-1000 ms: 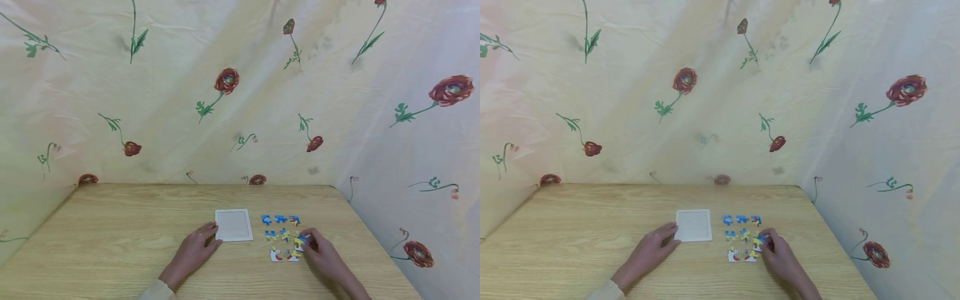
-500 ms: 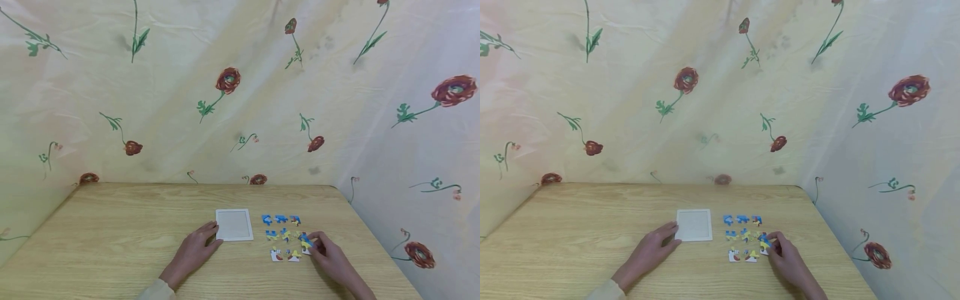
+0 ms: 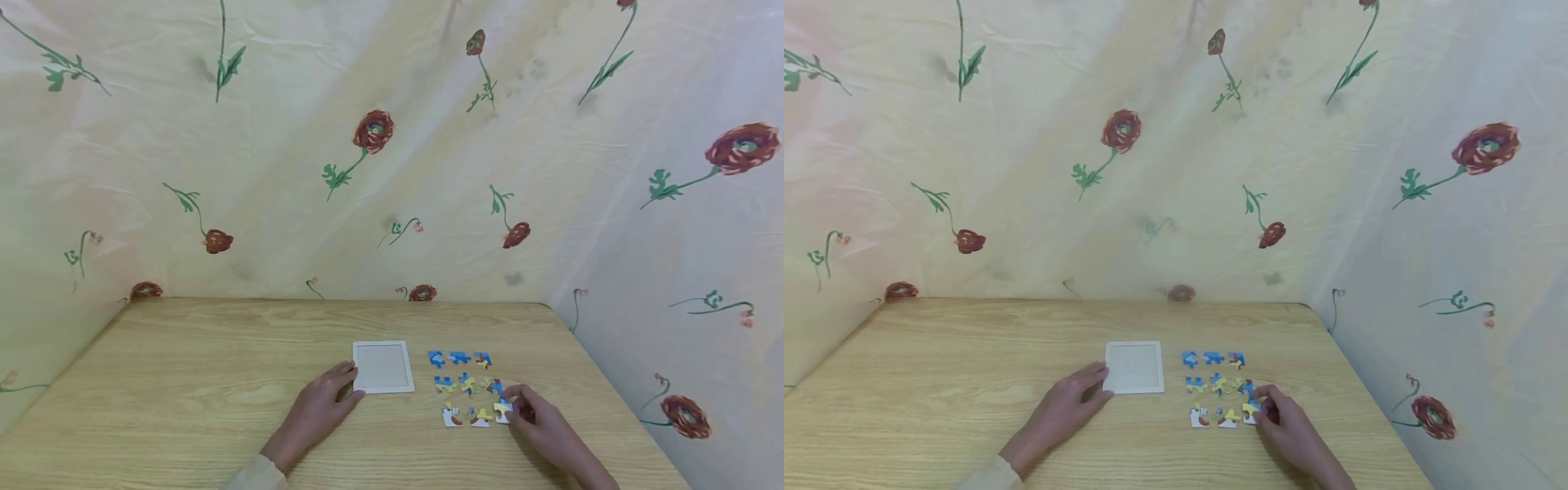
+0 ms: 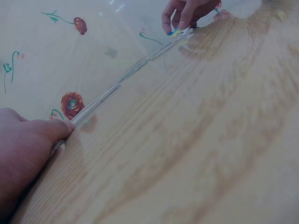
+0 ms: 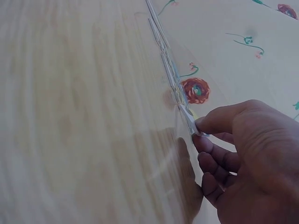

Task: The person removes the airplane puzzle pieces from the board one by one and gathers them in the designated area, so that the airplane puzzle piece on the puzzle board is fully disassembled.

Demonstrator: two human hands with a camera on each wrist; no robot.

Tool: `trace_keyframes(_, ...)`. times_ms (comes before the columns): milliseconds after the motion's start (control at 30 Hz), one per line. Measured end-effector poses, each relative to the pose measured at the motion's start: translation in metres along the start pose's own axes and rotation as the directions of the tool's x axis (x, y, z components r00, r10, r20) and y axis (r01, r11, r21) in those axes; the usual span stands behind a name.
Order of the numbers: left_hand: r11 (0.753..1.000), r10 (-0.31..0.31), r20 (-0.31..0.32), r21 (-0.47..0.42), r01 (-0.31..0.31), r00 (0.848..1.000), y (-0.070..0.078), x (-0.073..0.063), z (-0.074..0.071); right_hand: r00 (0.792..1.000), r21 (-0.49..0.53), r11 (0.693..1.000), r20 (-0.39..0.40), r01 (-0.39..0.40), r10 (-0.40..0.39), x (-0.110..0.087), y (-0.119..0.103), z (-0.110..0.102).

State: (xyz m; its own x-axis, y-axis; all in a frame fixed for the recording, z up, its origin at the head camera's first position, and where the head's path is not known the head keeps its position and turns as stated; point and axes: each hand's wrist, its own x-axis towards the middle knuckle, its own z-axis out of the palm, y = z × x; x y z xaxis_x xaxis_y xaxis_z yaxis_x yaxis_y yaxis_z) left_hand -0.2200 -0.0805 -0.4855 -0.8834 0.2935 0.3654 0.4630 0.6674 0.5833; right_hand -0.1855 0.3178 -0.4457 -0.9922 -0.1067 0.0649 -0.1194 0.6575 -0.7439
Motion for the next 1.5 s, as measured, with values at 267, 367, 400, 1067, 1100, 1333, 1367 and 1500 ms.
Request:
trace_keyframes(267, 1.0, 0.002, 0.001, -0.002, -0.002, 1.0, 0.0009, 0.0, 0.0001, 0.997, 0.013, 1.0, 0.076, 0.013, -0.014, -0.0032, 0.0002, -0.0038)
trace_keyframes(367, 1.0, 0.003, 0.003, -0.004, -0.002, 1.0, 0.0012, -0.0003, 0.0, 0.996, 0.016, 1.0, 0.087, 0.015, -0.017, -0.003, 0.0002, -0.0044)
trace_keyframes(400, 1.0, 0.002, 0.004, -0.004, -0.002, 1.0, 0.0013, -0.0004, -0.0001, 0.996, 0.019, 1.0, 0.09, 0.017, -0.018, -0.0027, 0.0005, -0.0047)
trace_keyframes(1067, 1.0, -0.006, 0.0, 0.003, 0.006, 1.0, 0.0009, -0.0002, 0.0001, 0.983, -0.047, 0.992, 0.151, 0.115, -0.107, 0.0015, 0.0027, -0.0075)
trace_keyframes(1100, 1.0, -0.006, 0.0, 0.002, 0.006, 1.0, 0.0008, -0.0002, 0.0, 0.984, -0.061, 0.991, 0.142, 0.116, -0.106, 0.0012, 0.0023, -0.007)
trace_keyframes(1333, 1.0, -0.008, -0.006, 0.007, 0.008, 1.0, 0.0004, -0.0004, -0.0004, 0.993, -0.132, 0.987, 0.088, 0.092, -0.081, 0.0013, 0.0019, -0.0034)
trace_keyframes(1367, 1.0, -0.009, -0.007, 0.006, 0.009, 1.0, 0.0004, -0.0007, -0.0005, 0.993, -0.132, 0.987, 0.089, 0.093, -0.081, 0.0014, 0.0023, -0.0031)
trace_keyframes(1500, 1.0, -0.013, -0.004, 0.006, 0.013, 1.0, 0.0003, -0.001, -0.0006, 0.991, -0.123, 0.987, 0.095, 0.107, -0.095, 0.0013, 0.0049, -0.003)
